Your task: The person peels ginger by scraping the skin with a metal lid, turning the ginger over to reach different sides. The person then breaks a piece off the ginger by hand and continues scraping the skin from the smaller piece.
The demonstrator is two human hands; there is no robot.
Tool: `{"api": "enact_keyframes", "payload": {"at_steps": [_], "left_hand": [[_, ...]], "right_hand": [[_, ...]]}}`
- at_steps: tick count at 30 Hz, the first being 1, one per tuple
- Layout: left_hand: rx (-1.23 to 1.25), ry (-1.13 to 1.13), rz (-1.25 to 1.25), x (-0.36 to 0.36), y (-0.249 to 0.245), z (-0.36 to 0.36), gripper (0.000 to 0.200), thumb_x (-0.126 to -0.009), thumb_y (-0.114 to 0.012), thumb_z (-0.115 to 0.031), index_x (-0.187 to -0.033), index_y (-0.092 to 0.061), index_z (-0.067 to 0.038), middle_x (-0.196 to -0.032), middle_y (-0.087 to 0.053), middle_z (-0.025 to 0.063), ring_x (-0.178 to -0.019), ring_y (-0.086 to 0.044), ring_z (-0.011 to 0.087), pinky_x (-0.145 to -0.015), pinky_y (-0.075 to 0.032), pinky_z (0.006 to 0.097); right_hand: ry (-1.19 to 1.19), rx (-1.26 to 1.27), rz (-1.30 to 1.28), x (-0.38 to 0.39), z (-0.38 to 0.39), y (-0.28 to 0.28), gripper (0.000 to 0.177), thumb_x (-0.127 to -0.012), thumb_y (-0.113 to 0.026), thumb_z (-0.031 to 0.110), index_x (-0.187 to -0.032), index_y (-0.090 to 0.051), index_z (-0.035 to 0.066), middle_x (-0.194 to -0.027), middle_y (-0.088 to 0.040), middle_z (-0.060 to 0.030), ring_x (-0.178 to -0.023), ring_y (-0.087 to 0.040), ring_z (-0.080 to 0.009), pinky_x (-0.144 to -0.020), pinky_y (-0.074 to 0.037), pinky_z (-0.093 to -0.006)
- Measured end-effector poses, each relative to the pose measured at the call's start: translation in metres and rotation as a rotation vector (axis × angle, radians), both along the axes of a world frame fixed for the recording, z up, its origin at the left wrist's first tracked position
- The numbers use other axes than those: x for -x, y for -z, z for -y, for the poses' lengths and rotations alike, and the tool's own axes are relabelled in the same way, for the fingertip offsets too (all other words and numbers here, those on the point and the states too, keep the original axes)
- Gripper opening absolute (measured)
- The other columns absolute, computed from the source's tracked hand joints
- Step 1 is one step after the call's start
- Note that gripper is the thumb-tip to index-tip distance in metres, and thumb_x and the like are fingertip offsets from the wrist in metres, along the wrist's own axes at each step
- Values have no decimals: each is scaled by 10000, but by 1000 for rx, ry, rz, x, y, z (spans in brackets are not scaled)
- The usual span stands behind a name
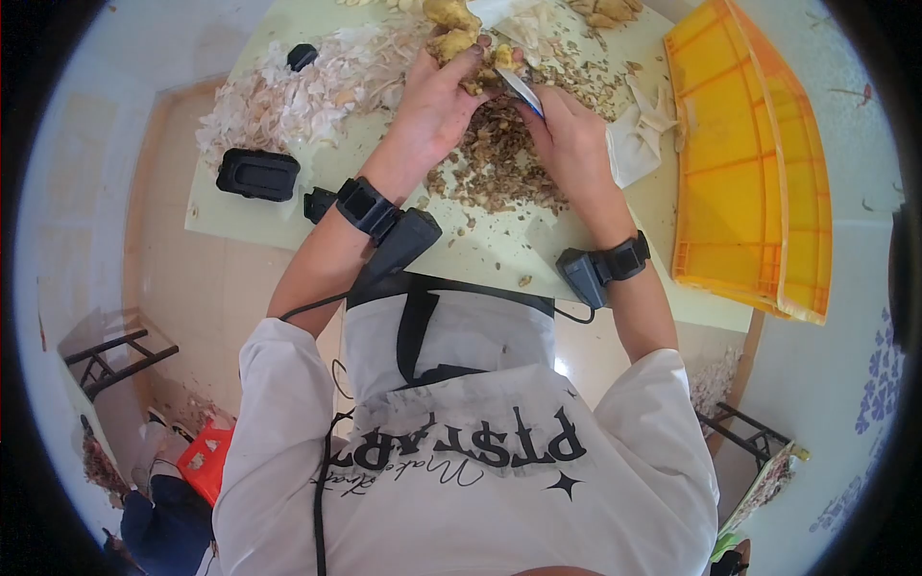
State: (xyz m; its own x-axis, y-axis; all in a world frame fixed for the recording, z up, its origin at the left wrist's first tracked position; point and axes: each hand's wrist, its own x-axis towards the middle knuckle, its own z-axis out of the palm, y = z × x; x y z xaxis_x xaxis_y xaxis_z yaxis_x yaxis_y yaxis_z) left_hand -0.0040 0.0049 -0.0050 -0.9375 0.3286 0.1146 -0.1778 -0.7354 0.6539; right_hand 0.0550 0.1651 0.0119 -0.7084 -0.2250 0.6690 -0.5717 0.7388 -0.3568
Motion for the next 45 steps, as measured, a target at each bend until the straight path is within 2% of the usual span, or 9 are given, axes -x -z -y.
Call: {"api": "enact_keyframes", "payload": {"at_steps": [3,5,8,11,15,27,33,38,45], "left_hand": [[-44,29,-21,-1,-2,-1,309,-939,-520,-58,-1239,-458,-98,-1151,-586,44,-1080,-589,205,-868,-512,423],[25,-1,12,-3,-6,-3,316,-941,-516,-61,-1248,-451,-100,-1169,-578,50,-1084,-583,203,-878,-508,408],[80,-76,-201,-1,2,-5,316,-948,-511,-76,-1256,-441,-85,-1185,-570,61,-1096,-573,210,-899,-503,409],[-23,-4,10,-3,-9,-4,307,-961,-492,-98,-1260,-430,-62,-1190,-565,85,-1095,-579,238,-909,-506,431],[-130,69,-13,4,-3,-3,296,-975,-463,-112,-1260,-425,-44,-1189,-563,107,-1099,-586,271,-910,-512,444],[-56,53,-24,4,-2,-5,301,-985,-434,-137,-1265,-422,-27,-1183,-573,109,-1110,-581,281,-945,-491,416],[-126,115,45,5,2,-3,289,-979,-456,-155,-1246,-439,-48,-1161,-583,95,-1101,-582,249,-916,-498,400],[-133,130,0,-1,-2,-3,327,-958,-486,-161,-1261,-459,-40,-1244,-558,96,-1139,-544,227,-959,-450,376],[-132,124,-46,-3,-6,-6,311,-983,-422,-117,-1290,-408,-70,-1173,-566,85,-1123,-561,264,-980,-454,442]], "right_hand": [[37,-12,39,-2,1,-2,146,-818,-663,100,-825,-545,14,-711,-580,-176,-630,-576,-365,-549,-458,-403],[4,129,252,-3,2,-2,149,-835,-654,132,-816,-563,16,-687,-591,-171,-611,-585,-352,-547,-461,-383],[21,176,218,0,4,3,162,-845,-648,163,-824,-589,14,-662,-597,-162,-587,-589,-339,-547,-465,-369],[68,204,178,-3,7,0,168,-841,-649,174,-857,-605,13,-661,-595,-161,-587,-591,-335,-550,-469,-374],[233,249,76,-5,6,-3,171,-836,-653,177,-876,-611,17,-681,-598,-167,-605,-595,-329,-546,-469,-376],[-108,-9,-38,0,2,-2,125,-811,-657,58,-865,-550,19,-725,-559,-158,-677,-569,-349,-586,-461,-400],[36,325,290,-10,11,-5,148,-826,-657,108,-881,-565,6,-723,-565,-167,-647,-574,-337,-560,-456,-391],[145,70,15,-8,11,-3,177,-814,-673,113,-811,-530,8,-702,-538,-168,-616,-551,-353,-537,-445,-401],[20,90,-37,-6,18,-1,180,-805,-670,86,-775,-507,14,-692,-527,-166,-610,-536,-366,-544,-446,-412]]}}
